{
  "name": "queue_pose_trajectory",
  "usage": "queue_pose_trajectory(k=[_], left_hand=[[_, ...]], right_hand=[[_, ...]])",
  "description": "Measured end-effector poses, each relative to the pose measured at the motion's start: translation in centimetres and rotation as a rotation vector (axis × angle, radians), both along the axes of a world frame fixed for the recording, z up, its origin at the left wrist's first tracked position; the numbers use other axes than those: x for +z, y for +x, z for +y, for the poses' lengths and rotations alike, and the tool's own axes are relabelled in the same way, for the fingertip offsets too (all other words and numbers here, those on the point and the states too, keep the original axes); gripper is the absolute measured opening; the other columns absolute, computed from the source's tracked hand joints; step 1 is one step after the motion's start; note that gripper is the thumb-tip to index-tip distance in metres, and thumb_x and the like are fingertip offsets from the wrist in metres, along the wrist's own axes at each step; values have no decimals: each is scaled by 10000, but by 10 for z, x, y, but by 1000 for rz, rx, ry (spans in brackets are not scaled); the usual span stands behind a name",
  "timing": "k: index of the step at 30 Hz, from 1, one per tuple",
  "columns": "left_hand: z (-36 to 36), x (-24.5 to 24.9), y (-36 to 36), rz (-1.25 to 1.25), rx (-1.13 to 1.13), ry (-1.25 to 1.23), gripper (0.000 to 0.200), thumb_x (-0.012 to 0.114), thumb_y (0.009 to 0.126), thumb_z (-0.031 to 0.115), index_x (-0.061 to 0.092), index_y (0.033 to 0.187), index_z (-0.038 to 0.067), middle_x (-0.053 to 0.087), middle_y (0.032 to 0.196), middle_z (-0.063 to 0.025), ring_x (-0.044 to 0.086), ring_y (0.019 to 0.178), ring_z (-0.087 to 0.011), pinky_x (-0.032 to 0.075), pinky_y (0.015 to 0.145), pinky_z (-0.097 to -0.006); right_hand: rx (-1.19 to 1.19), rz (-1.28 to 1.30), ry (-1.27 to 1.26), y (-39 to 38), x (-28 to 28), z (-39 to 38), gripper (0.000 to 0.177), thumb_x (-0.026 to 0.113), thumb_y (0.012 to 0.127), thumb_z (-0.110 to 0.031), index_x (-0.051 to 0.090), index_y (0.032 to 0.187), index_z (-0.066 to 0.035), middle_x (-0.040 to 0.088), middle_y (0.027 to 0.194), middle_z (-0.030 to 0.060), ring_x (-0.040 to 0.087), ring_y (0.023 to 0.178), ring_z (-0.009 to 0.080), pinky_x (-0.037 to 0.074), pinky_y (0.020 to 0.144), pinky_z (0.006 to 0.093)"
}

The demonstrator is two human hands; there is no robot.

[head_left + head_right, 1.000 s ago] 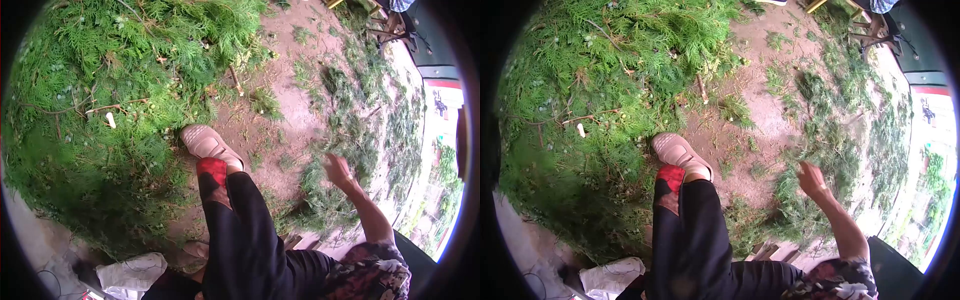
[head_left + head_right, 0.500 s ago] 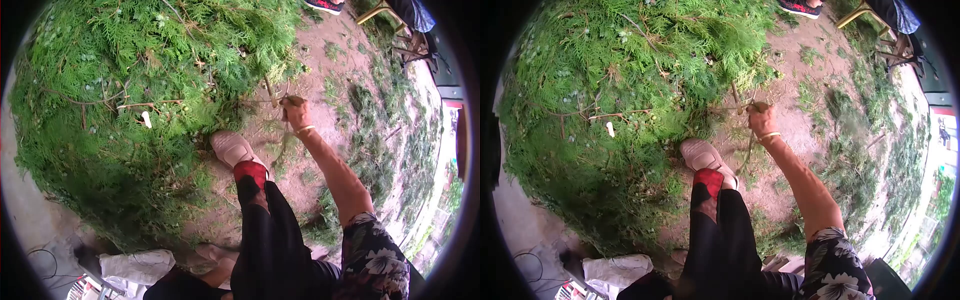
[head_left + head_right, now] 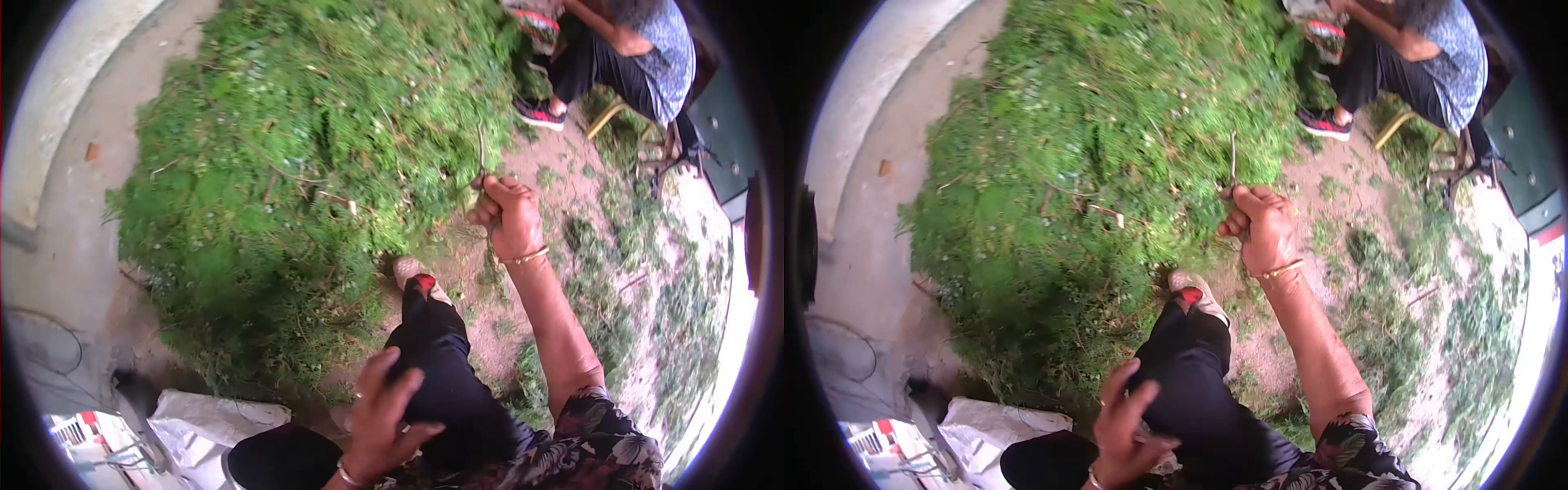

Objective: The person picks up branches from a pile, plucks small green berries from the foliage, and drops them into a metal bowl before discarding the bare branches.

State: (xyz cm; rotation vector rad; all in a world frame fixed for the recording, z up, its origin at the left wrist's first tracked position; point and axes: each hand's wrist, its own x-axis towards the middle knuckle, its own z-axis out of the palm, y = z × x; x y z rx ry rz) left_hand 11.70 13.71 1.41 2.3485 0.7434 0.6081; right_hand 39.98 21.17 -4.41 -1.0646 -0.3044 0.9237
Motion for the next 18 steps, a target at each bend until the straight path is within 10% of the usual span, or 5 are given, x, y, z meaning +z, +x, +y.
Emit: queue_pose_trajectory(k=[3,10,13,18], left_hand=[[-3,-4,-37,-314,325,-429,354,533,830,-12,514,1177,-80,589,1148,-182,596,1038,-211,508,808,-305],[74,3,-95,-481,323,-808,384,533,855,-4,469,1229,-59,597,1113,-150,610,981,-223,514,816,-351],[75,-8,-94,-1033,178,-1303,325,513,896,38,463,1207,-40,593,1030,-97,595,914,-175,536,725,-326],[66,4,-102,-1134,186,-1414,294,590,850,32,498,1112,-66,597,904,-78,591,750,-147,515,632,-301]], right_hand=[[140,135,180,-34,61,24,149,489,904,-94,555,873,37,267,558,-39,288,495,105,372,518,305],[435,691,482,-159,106,82,164,427,928,-117,515,921,21,278,558,-39,276,502,102,320,526,281],[508,692,453,-192,85,96,155,429,925,-105,508,895,25,274,555,-41,276,503,102,309,520,266],[647,722,430,-208,70,100,158,430,923,-94,511,881,35,272,558,-41,269,509,101,274,491,240]])
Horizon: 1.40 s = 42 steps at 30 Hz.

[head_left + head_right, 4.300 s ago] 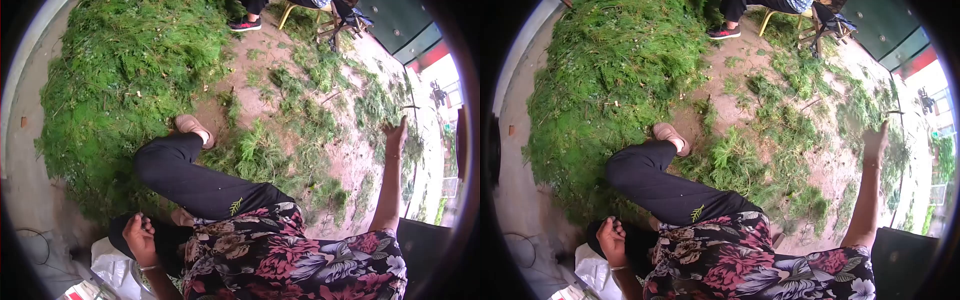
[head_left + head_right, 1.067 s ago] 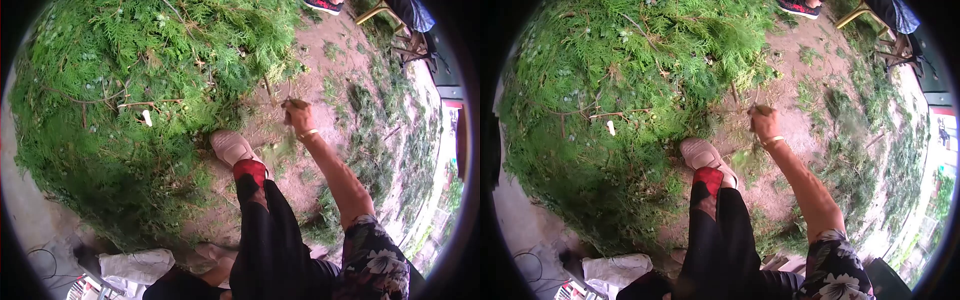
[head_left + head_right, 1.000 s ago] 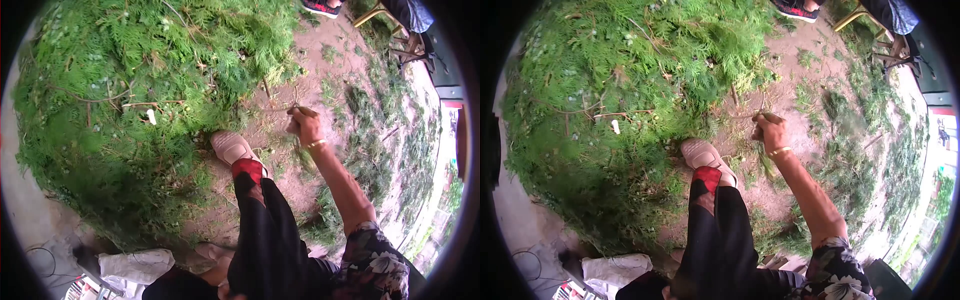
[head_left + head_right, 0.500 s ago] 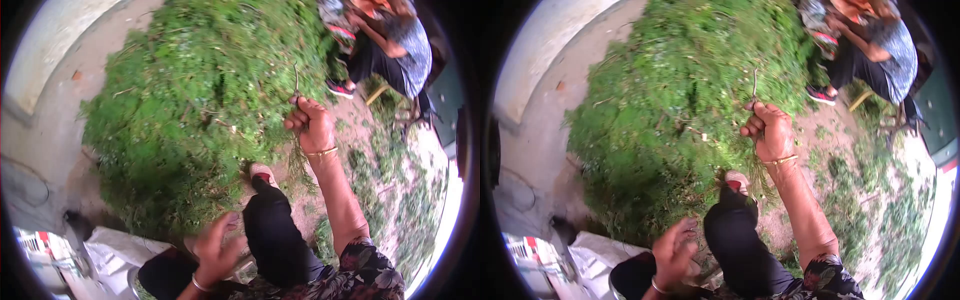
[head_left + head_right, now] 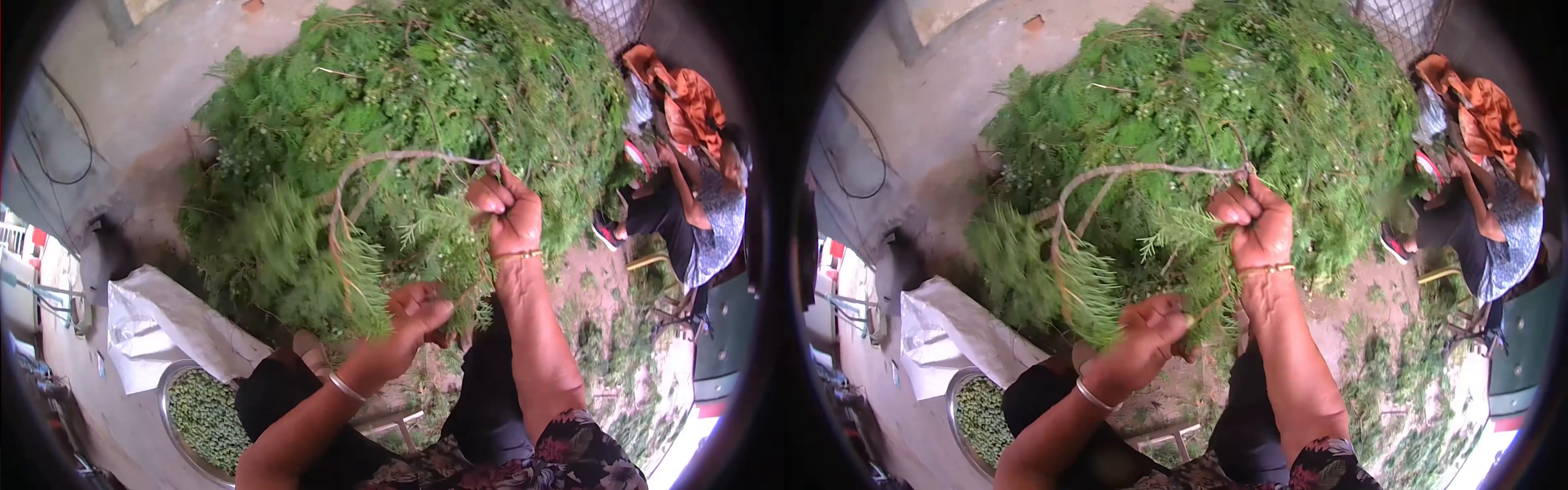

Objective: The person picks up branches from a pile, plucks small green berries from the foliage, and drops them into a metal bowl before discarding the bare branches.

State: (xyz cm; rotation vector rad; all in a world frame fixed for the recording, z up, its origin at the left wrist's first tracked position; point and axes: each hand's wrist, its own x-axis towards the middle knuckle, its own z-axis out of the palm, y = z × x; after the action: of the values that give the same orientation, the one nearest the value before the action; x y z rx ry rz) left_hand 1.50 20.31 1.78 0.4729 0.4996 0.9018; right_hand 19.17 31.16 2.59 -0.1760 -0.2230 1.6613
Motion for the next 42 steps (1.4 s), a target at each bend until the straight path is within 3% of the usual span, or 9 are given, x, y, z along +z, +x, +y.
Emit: queue_pose_trajectory(k=[2,16,19,26,34,35,36,38,42], left_hand=[[-2,-14,-3,361,-46,190,276,612,834,23,513,1072,-78,593,791,-70,577,640,-130,494,598,-285],[1,-12,-17,400,160,119,118,637,801,81,581,806,-23,565,659,-37,537,539,-110,443,500,-238],[-4,-19,-48,464,223,21,90,614,815,82,581,796,0,574,654,-51,537,531,-110,444,486,-239],[-37,9,-187,1167,751,173,194,575,834,54,594,974,-79,619,771,-104,557,613,-125,473,574,-239],[-193,-78,-344,1984,722,30,224,562,795,84,546,611,-42,519,517,-99,481,450,-185,380,444,-322],[-213,-103,-372,2386,472,334,220,580,786,95,559,608,-31,553,533,-160,515,457,-297,418,472,-389],[-217,-96,-365,2469,162,69,137,622,759,113,613,710,-15,614,701,-223,571,626,-382,451,597,-460],[-219,-98,-349,2673,208,179,220,669,714,143,630,851,-25,622,861,-232,584,816,-386,441,719,-485],[-163,-81,-314,2216,553,161,319,675,689,130,615,947,-48,606,926,-227,568,891,-350,435,796,-443]], right_hand=[[5,-30,-34,-5,1,2,159,458,917,-125,516,855,9,252,540,-54,261,484,98,302,499,262],[-140,-217,-164,15,-3,2,138,428,907,-86,486,832,14,246,539,-50,220,478,98,243,452,261],[-523,-368,-353,30,8,9,121,391,922,-69,461,872,16,251,556,-41,225,485,102,272,465,273],[-312,-331,-142,38,9,0,147,399,926,-71,474,858,35,241,565,-28,229,504,106,279,492,273],[-52,-237,-129,25,4,-7,146,432,924,-111,498,895,16,246,548,-59,236,471,85,266,458,244],[-45,-266,-147,20,7,-10,150,431,924,-114,507,891,11,239,544,-62,232,469,83,262,457,240],[-41,-295,-168,16,8,-13,155,431,924,-118,515,887,7,232,541,-64,229,468,82,258,456,237],[164,-391,-26,16,3,-16,160,466,908,-105,564,875,17,333,519,-45,311,454,94,292,455,242],[21,-1153,130,-9,-5,-38,161,563,870,-122,637,869,20,559,591,34,511,516,121,395,493,240]])
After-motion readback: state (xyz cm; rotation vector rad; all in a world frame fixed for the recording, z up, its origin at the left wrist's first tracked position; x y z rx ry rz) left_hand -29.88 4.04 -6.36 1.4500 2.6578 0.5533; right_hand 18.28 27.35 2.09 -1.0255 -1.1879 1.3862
